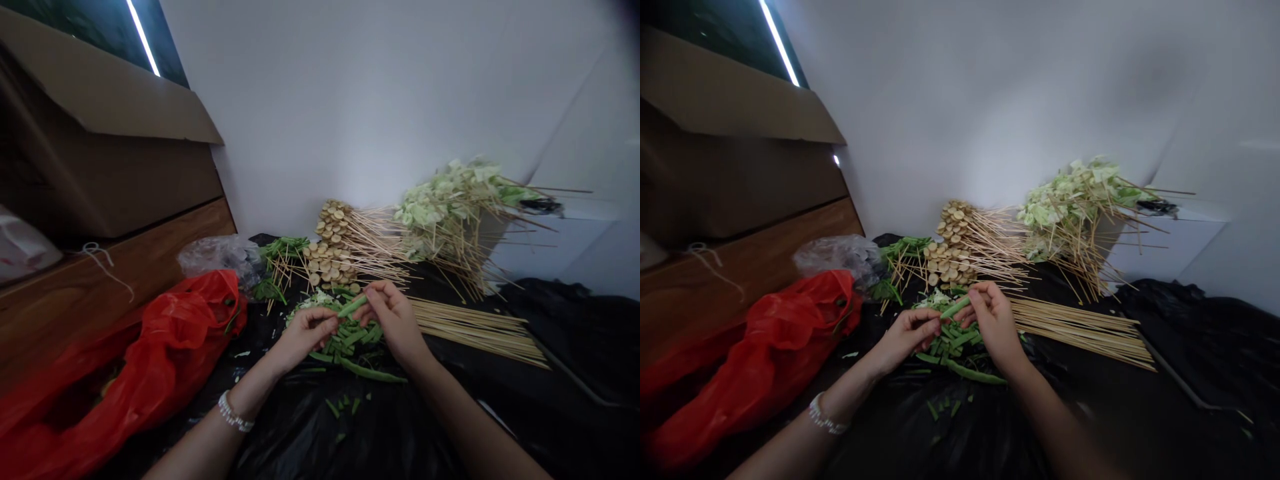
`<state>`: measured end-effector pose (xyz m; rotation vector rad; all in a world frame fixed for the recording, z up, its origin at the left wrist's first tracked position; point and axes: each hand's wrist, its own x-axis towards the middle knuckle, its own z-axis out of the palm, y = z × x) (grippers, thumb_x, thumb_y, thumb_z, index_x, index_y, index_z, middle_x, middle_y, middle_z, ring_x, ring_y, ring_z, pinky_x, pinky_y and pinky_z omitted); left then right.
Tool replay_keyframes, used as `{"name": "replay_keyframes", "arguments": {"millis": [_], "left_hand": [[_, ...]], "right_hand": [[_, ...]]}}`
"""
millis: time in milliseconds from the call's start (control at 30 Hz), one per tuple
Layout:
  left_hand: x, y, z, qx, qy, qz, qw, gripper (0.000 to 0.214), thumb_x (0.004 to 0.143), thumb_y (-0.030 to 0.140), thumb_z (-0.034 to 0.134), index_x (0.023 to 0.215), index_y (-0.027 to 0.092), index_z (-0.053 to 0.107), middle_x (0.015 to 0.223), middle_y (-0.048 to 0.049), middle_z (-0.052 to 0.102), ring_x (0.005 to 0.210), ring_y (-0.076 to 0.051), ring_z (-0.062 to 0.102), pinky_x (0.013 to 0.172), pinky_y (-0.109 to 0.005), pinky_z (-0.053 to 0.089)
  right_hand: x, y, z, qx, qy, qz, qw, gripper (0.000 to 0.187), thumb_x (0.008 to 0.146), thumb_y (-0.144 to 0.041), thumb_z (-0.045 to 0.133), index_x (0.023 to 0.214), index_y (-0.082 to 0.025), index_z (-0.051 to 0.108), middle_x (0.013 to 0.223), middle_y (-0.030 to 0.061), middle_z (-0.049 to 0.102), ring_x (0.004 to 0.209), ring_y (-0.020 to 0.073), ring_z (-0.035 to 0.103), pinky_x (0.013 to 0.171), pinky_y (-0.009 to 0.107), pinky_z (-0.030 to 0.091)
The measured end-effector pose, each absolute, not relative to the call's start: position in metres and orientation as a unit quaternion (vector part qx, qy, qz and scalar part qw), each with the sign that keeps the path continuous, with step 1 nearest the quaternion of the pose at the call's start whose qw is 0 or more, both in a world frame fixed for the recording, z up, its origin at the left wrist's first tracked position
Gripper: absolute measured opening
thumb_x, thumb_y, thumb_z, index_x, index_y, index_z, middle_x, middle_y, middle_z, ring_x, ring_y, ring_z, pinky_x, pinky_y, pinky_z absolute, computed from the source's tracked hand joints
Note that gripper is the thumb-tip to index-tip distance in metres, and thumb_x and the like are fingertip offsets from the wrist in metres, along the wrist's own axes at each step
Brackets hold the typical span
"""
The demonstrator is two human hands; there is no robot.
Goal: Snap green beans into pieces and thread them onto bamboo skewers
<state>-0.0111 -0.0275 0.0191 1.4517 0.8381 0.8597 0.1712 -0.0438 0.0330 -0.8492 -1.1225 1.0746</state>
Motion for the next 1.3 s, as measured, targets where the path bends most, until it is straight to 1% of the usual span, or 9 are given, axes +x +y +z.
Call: {"name": "replay_keyframes", "arguments": {"millis": [100,233,433,600,767,1000,1100,1233,1300], "left_hand": [[-0.012,-0.027,0.02,0.643,0.368,0.379,0.555,0.039,0.078,0.05,0.065,0.08,0.011,0.067,0.058,0.0031,0.051,0.042,-0.004,0.036,0.041,-0.019,0.024],[-0.012,-0.024,0.02,0.654,0.379,0.397,0.521,0.04,0.081,0.051,0.06,0.083,0.012,0.064,0.061,0.0036,0.049,0.043,-0.005,0.036,0.041,-0.019,0.024],[-0.011,-0.027,0.015,0.745,0.375,0.335,0.438,0.034,0.093,0.044,0.042,0.076,0.017,0.053,0.056,0.0055,0.039,0.049,-0.01,0.036,0.047,-0.022,0.028],[-0.014,-0.032,0.016,0.85,0.372,0.293,0.231,0.024,0.096,0.025,0.035,0.081,0.018,0.051,0.076,-0.0017,0.054,0.072,-0.016,0.049,0.069,-0.028,0.035],[-0.014,-0.033,0.019,0.851,0.386,0.294,0.201,0.022,0.09,0.019,0.039,0.068,0.019,0.044,0.064,0.0016,0.045,0.061,-0.014,0.043,0.06,-0.028,0.029],[-0.008,-0.032,0.024,0.636,0.355,0.406,0.551,0.033,0.09,0.04,0.038,0.063,0.02,0.039,0.051,0.008,0.028,0.043,-0.007,0.022,0.044,-0.022,0.017],[-0.011,-0.027,0.029,0.531,0.351,0.451,0.625,0.03,0.086,0.036,0.044,0.062,0.018,0.041,0.049,0.0093,0.026,0.039,-0.005,0.017,0.04,-0.02,0.012],[-0.019,-0.02,0.032,0.478,0.331,0.484,0.654,0.019,0.082,0.026,0.044,0.072,0.014,0.055,0.052,0.0064,0.038,0.037,-0.003,0.021,0.038,-0.019,0.011],[-0.021,-0.021,0.032,0.479,0.315,0.475,0.667,0.018,0.078,0.023,0.045,0.077,0.013,0.059,0.056,0.0041,0.046,0.036,-0.003,0.023,0.038,-0.019,0.01]], "right_hand": [[0.174,-0.044,0.03,-0.427,-0.566,0.342,0.616,0.025,0.089,-0.043,0.053,0.099,-0.02,0.054,0.087,0.0056,0.068,0.073,0.0193,0.066,0.057,0.031,0.053],[0.177,-0.049,0.03,-0.456,-0.736,-0.034,0.499,0.027,0.091,-0.027,0.055,0.117,-0.021,0.059,0.118,0.0105,0.063,0.114,0.0264,0.053,0.093,0.044,0.042],[0.165,-0.051,0.022,-0.371,-0.822,-0.262,0.345,0.016,0.094,-0.017,0.05,0.099,-0.016,0.065,0.084,0.0049,0.069,0.096,0.0207,0.057,0.094,0.041,0.033],[0.165,-0.046,0.014,-0.365,-0.839,-0.262,0.308,0.018,0.094,-0.014,0.047,0.089,-0.015,0.065,0.074,0.0038,0.066,0.085,0.0192,0.055,0.09,0.04,0.032],[0.161,-0.049,0.01,-0.363,-0.84,-0.185,0.359,0.019,0.093,-0.012,0.045,0.09,-0.016,0.064,0.074,0.0034,0.067,0.081,0.0183,0.056,0.09,0.04,0.033],[0.157,-0.055,0.018,-0.408,-0.761,-0.01,0.504,0.015,0.094,-0.022,0.05,0.094,-0.021,0.065,0.088,0.0018,0.071,0.085,0.0167,0.061,0.085,0.035,0.038],[0.167,-0.048,0.023,-0.451,-0.708,0.047,0.541,0.02,0.095,-0.024,0.047,0.104,-0.022,0.065,0.095,0.0036,0.071,0.091,0.0178,0.062,0.083,0.033,0.042],[0.183,-0.04,0.026,-0.455,-0.754,0.06,0.471,0.03,0.093,-0.021,0.047,0.121,-0.02,0.059,0.11,0.0066,0.069,0.106,0.021,0.057,0.088,0.036,0.043],[0.19,-0.039,0.029,-0.458,-0.782,0.067,0.417,0.024,0.09,-0.02,0.053,0.111,-0.021,0.065,0.104,0.0057,0.07,0.101,0.0206,0.058,0.086,0.035,0.044]]}}
